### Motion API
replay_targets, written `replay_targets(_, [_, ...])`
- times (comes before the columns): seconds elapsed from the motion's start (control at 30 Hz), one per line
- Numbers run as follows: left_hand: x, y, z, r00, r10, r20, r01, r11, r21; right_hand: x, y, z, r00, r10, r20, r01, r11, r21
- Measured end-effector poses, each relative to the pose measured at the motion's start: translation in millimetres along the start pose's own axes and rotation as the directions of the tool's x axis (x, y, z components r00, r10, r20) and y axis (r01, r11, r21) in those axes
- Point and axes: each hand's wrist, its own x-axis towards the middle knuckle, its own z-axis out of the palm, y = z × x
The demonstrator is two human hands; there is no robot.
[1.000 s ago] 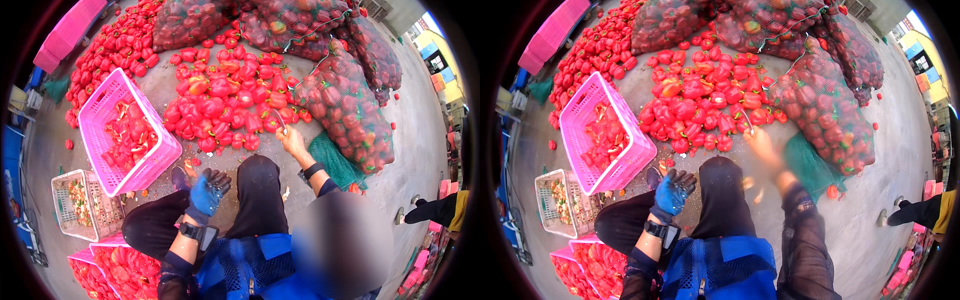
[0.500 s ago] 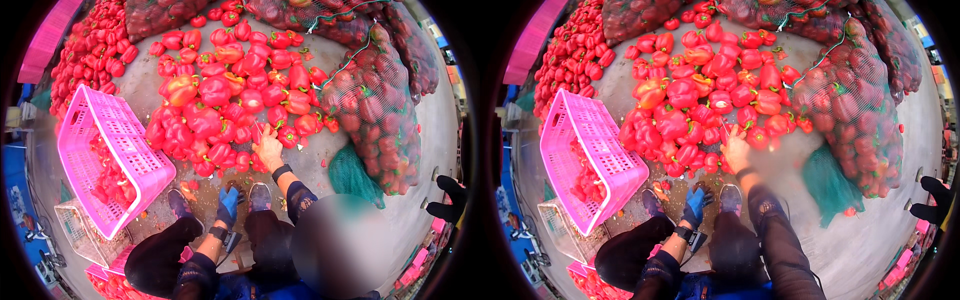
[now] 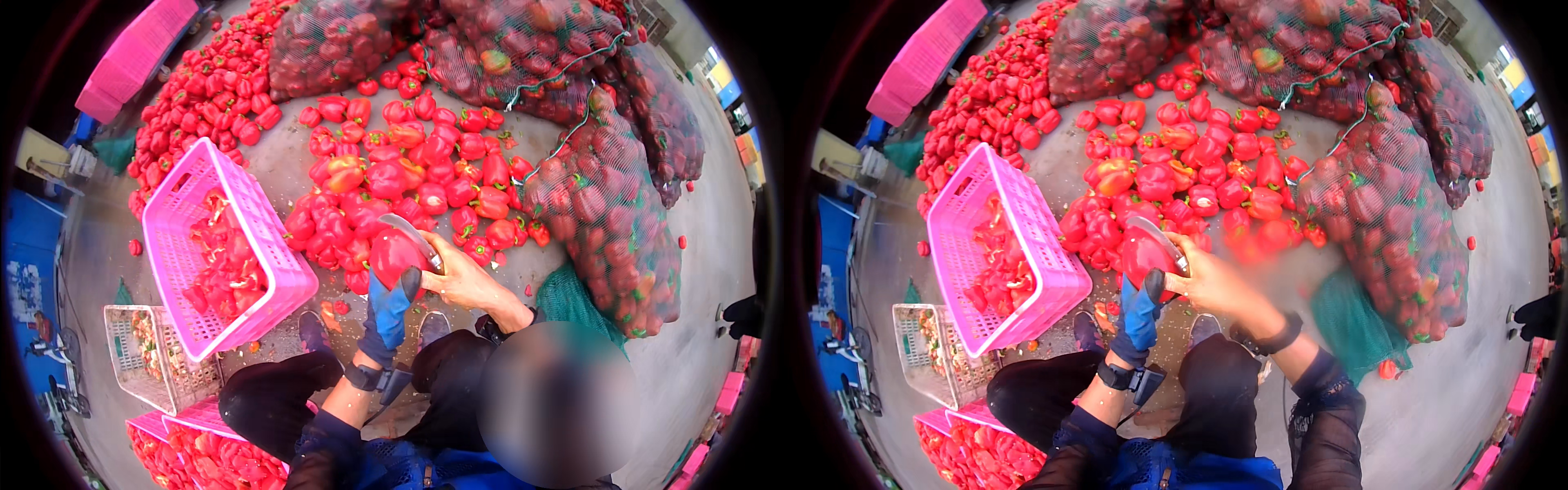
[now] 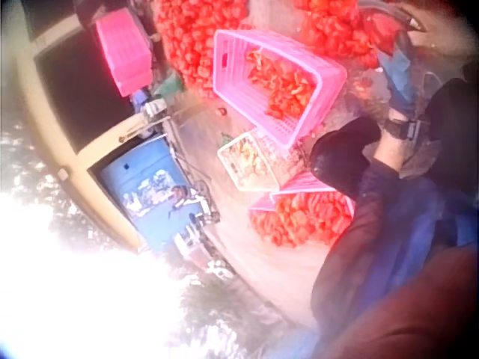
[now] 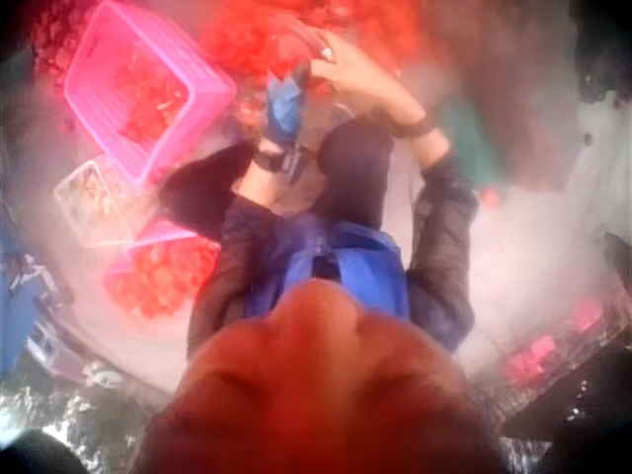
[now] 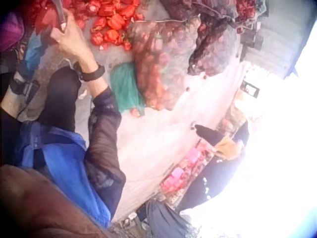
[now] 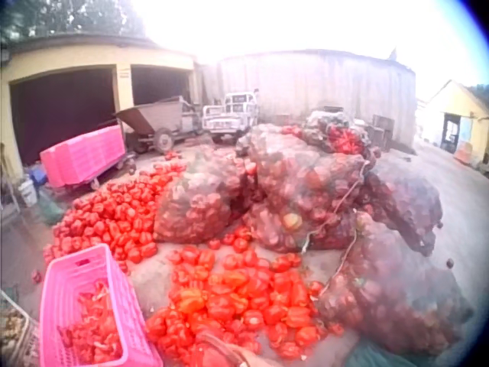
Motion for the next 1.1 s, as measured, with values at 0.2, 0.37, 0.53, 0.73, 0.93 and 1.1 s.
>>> replay_targets(0.2, [-76.8, 78.7, 11.6, 0.988, 0.099, 0.121, -0.039, 0.905, -0.423, -100.9, -91.0, 47.6, 0.975, -0.198, -0.102, 0.171, 0.959, -0.226])
replay_targets(0.37, [-139.9, 108.6, -0.9, 0.974, 0.189, 0.122, -0.168, 0.972, -0.165, -149.9, -82.7, 97.2, 0.963, -0.265, -0.045, 0.201, 0.821, -0.534])
replay_targets(0.53, [-170.9, 93.6, -14.1, 0.979, 0.202, -0.036, -0.204, 0.943, -0.265, -159.3, -54.3, 143.1, 0.967, -0.246, -0.068, 0.196, 0.886, -0.419])
replay_targets(0.73, [-176.0, 61.4, -67.7, 0.994, 0.107, -0.019, -0.104, 0.894, -0.436, -184.2, -24.7, 173.5, 0.993, -0.118, 0.026, 0.118, 0.898, -0.425])
replay_targets(0.93, [-182.5, 93.0, -51.0, 0.993, 0.108, -0.05, -0.117, 0.819, -0.561, -171.6, -14.4, 194.0, 0.919, -0.381, -0.101, 0.313, 0.861, -0.401])
replay_targets(1.1, [-183.8, 96.1, -43.1, 0.988, 0.139, -0.062, -0.139, 0.665, -0.734, -157.1, -23.6, 197.1, 0.8, -0.43, -0.419, 0.458, 0.888, -0.038])
